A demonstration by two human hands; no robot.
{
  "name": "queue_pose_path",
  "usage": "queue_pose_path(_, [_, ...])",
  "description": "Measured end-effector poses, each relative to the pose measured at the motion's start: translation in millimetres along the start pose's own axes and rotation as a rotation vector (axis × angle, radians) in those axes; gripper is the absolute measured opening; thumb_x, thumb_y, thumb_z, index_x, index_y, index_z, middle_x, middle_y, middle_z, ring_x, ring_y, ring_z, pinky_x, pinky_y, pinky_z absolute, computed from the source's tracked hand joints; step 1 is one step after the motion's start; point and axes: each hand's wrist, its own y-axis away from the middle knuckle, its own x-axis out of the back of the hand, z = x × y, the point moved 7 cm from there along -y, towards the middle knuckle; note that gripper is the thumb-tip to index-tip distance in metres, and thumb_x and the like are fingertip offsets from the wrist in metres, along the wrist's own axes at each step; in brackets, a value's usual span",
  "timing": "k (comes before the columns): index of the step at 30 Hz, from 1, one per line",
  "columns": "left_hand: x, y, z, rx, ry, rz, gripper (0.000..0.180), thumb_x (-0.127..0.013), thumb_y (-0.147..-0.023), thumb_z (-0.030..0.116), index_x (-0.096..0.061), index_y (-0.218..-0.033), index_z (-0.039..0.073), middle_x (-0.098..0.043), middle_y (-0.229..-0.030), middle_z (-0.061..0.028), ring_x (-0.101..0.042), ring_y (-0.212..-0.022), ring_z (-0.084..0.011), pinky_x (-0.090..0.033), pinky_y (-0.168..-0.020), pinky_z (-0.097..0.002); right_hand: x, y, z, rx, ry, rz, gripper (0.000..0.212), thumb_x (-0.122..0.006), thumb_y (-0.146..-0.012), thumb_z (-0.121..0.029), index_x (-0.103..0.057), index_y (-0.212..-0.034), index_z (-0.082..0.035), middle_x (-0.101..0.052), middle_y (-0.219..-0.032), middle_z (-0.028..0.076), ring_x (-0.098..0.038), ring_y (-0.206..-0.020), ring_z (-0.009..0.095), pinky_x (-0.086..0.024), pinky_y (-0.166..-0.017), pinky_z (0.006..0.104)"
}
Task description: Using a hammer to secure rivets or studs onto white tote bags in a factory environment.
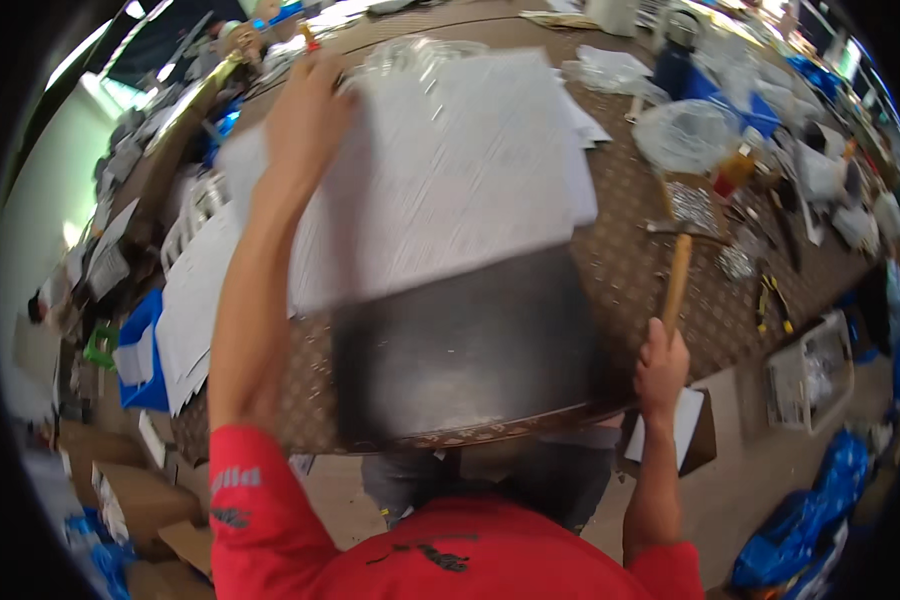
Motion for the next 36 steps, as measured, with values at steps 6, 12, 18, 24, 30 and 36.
queue_pose_path(6, [-57.9, 6.2, -62.6, 0.301, 0.146, -0.105, 0.033, -0.074, -0.088, 0.028, -0.072, -0.114, 0.007, -0.074, -0.103, -0.0142, -0.07, -0.095, -0.0341, -0.054, -0.084, -0.0421, 15.0, -2.1, 11.1, -0.01, -0.021, 0.068, 0.027, -0.056, -0.105, -0.037, -0.046, -0.086, -0.021, -0.033, -0.057, -0.011, -0.03, -0.04, 0.0, -0.02, -0.033, 0.0203])
queue_pose_path(12, [10.1, 213.5, -195.7, 0.39, -0.281, -0.453, 0.022, -0.065, -0.093, 0.027, -0.066, -0.109, 0.011, -0.068, -0.115, -0.0089, -0.068, -0.098, -0.034, -0.055, -0.077, -0.0477, 0.0, -1.5, 1.5, 0.02, 0.042, 0.021, 0.024, -0.056, -0.106, -0.036, -0.049, -0.088, -0.022, -0.031, -0.058, -0.012, -0.026, -0.041, 0.0, -0.016, -0.034, 0.0209])
queue_pose_path(18, [13.6, 304.4, -250.5, 0.267, -0.35, -0.758, 0.033, -0.06, -0.097, 0.028, -0.057, -0.127, 0.015, -0.07, -0.114, -0.0147, -0.07, -0.091, -0.0378, -0.056, -0.072, -0.0492, 16.5, 1.7, 8.8, 0.008, 0.047, 0.104, 0.023, -0.058, -0.104, -0.037, -0.053, -0.088, -0.021, -0.033, -0.057, -0.012, -0.029, -0.04, 0.0, -0.019, -0.034, 0.0203])
queue_pose_path(24, [50.2, 300.9, -286.2, 0.18, -0.397, -0.591, 0.028, -0.054, -0.093, 0.016, -0.061, -0.12, 0.012, -0.07, -0.102, -0.0157, -0.07, -0.083, -0.039, -0.054, -0.068, -0.0503, -12.1, 3.9, -8.6, -0.013, 0.073, 0.031, 0.026, -0.058, -0.104, -0.031, -0.049, -0.087, -0.014, -0.038, -0.058, -0.008, -0.037, -0.042, 0.004, -0.027, -0.035, 0.0235])
queue_pose_path(30, [138.2, 190.5, -198.4, -0.054, -0.394, -0.042, 0.044, -0.061, -0.086, -0.003, -0.06, -0.127, 0.014, -0.067, -0.084, -0.0113, -0.066, -0.069, -0.0342, -0.052, -0.06, -0.0411, 1.0, 3.9, -10.1, 0.049, 0.108, 0.081, 0.028, -0.058, -0.104, -0.032, -0.047, -0.086, -0.014, -0.04, -0.059, -0.007, -0.035, -0.042, 0.004, -0.027, -0.035, 0.0231])
queue_pose_path(36, [163.5, 211.1, 13.5, -0.48, -0.165, -0.381, 0.044, -0.065, -0.082, -0.001, -0.062, -0.126, 0.002, -0.066, -0.081, -0.0078, -0.062, -0.06, -0.0216, -0.047, -0.05, -0.0356, 4.4, 5.1, -11.0, 0.076, 0.154, 0.068, 0.03, -0.058, -0.104, -0.03, -0.048, -0.085, -0.009, -0.042, -0.06, -0.005, -0.038, -0.042, 0.006, -0.029, -0.036, 0.0253])
